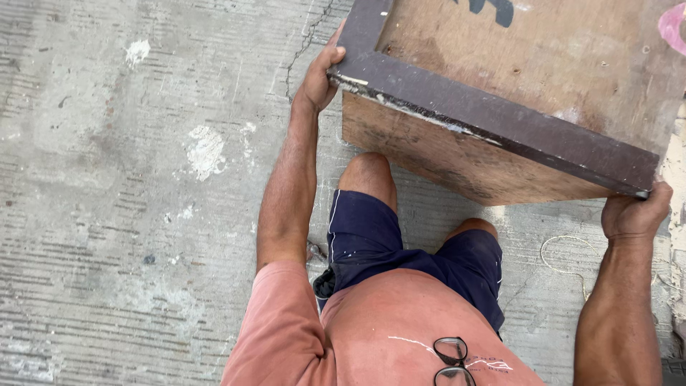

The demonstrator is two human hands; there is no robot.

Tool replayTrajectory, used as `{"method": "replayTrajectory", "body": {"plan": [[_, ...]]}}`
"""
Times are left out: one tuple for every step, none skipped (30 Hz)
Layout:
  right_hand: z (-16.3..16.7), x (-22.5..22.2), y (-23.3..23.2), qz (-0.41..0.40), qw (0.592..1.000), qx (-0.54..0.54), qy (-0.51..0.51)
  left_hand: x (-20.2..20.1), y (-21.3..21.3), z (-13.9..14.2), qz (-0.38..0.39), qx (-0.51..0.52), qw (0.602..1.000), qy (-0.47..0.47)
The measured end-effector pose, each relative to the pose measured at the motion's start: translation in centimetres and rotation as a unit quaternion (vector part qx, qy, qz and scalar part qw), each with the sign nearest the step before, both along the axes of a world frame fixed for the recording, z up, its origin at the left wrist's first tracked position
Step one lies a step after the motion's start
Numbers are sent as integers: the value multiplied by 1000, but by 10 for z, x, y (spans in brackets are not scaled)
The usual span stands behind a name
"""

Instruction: The person kneels on the concrete floor and dismantles a wooden frame box, pulling at its edge pieces and striking them with a hammer to separate the frame boards, while another person steadies the box. The person repositions the box and continues hammering the frame joints.

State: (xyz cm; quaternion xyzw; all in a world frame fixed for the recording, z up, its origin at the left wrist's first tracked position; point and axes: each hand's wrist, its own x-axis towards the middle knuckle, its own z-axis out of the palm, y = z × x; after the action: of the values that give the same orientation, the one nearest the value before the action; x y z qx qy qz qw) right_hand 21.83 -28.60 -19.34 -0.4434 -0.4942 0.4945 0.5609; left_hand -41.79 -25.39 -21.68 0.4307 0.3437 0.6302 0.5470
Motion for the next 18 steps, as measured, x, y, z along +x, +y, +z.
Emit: {"method": "replayTrajectory", "body": {"plan": [[-2, -3, 0, -8, 1000, 4, 2, 0, -1, 0, 5, -28, 1000, 3], [-3, -6, 1, -14, 1000, 13, 4, -1, 0, 0, 12, -52, 999, 7], [-7, -8, 3, -24, 999, 30, 22, -2, 0, 1, 22, -73, 997, 10], [-10, -13, 2, -31, 998, 42, 39, -4, -1, 1, 16, -40, 999, -2], [-12, -19, 2, -38, 997, 46, 55, -5, -1, 2, 11, -14, 1000, -15], [-14, -24, 1, -62, 996, 37, 48, -6, -3, 4, 3, 12, 1000, -28], [-14, -30, -1, -89, 995, 33, 39, -7, -5, 4, 32, -8, 999, 15], [-15, -34, -3, -115, 992, 31, 31, -7, -7, 6, 61, -28, 996, 58], [-14, -39, -6, -111, 993, 32, 18, -8, -11, 8, 90, -51, 989, 103], [-11, -44, -8, -109, 993, 35, 5, -6, -14, 10, 89, -44, 989, 107], [-8, -48, -11, -111, 993, 40, -7, -5, -17, 12, 84, -33, 990, 111], [-5, -51, -13, -115, 992, 38, -20, -3, -20, 14, 75, -21, 990, 114], [-1, -54, -15, -122, 991, 34, -32, 0, -22, 16, 89, -6, 987, 132], [3, -57, -17, -128, 990, 30, -43, 2, -24, 18, 103, 10, 983, 150], [7, -59, -18, -145, 988, 18, -52, 5, -26, 19, 117, 24, 978, 169], [10, -61, -19, -162, 985, 5, -61, 8, -25, 20, 127, 31, 977, 168], [13, -64, -19, -179, 981, -8, -70, 10, -25, 21, 136, 38, 976, 167], [15, -66, -18, -183, 981, -9, -58, 13, -23, 21, 145, 44, 975, 166]]}}
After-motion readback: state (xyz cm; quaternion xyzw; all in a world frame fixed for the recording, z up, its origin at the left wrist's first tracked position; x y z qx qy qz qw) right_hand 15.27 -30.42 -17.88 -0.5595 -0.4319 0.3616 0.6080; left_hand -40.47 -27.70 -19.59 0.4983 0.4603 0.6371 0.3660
